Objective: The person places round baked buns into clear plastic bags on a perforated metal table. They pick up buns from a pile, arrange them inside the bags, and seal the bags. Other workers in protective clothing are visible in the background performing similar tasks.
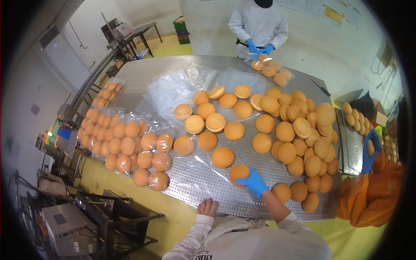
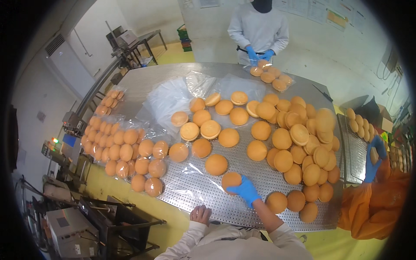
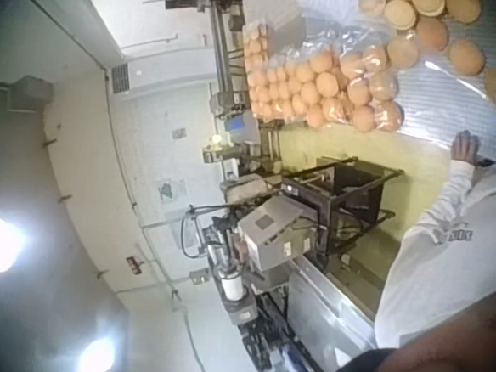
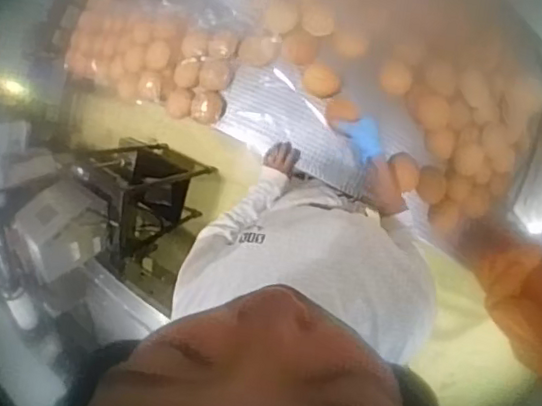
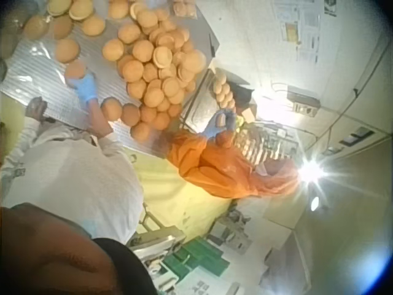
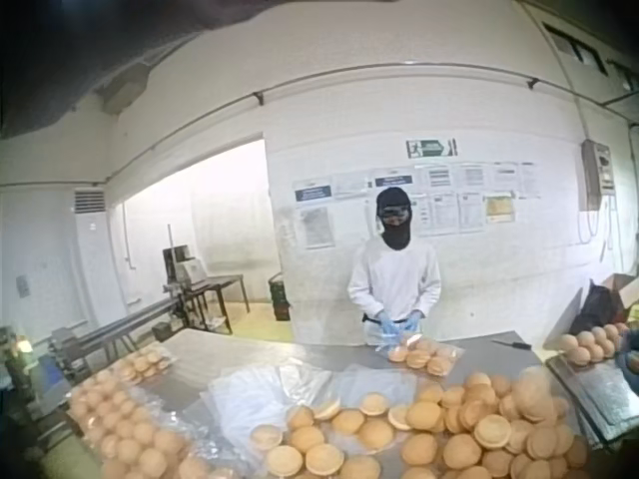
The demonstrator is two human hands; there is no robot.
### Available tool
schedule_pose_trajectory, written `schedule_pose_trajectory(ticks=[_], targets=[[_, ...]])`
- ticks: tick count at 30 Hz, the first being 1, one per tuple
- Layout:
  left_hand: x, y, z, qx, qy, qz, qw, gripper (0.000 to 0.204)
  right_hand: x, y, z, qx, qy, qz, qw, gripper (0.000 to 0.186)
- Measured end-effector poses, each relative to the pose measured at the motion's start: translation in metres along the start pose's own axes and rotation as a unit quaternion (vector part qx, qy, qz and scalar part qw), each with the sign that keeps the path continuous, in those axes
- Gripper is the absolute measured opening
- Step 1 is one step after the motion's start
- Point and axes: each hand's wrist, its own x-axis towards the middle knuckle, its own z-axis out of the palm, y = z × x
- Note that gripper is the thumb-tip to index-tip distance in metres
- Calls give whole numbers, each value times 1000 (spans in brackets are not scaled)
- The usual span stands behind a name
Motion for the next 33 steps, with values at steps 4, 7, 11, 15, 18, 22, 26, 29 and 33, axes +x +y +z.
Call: schedule_pose_trajectory(ticks=[4,7,11,15,18,22,26,29,33], targets=[[-5,-7,-23,-20,-27,-5,999,45,51,-51,7,209,-24,-26,977,61],[-12,-45,-7,-71,15,94,993,42,101,-58,36,140,-77,-24,987,60],[-14,-72,-9,-122,18,150,981,34,90,-98,78,-348,-87,-140,923,63],[-6,-92,21,-347,-82,-55,933,22,53,-96,80,-457,-85,-264,845,73],[27,-46,-31,-438,-212,-199,851,21,57,-63,38,-294,-42,-210,931,66],[58,-10,-42,-202,-265,-36,942,30,13,-52,1,233,-126,-61,962,52],[68,52,-9,-366,-59,-40,928,33,-62,16,-11,439,-140,61,886,51],[80,50,28,-613,-28,-126,780,24,-65,57,3,468,-132,116,866,54],[98,0,61,-608,5,-183,773,18,-55,63,-1,371,-114,140,911,55]])
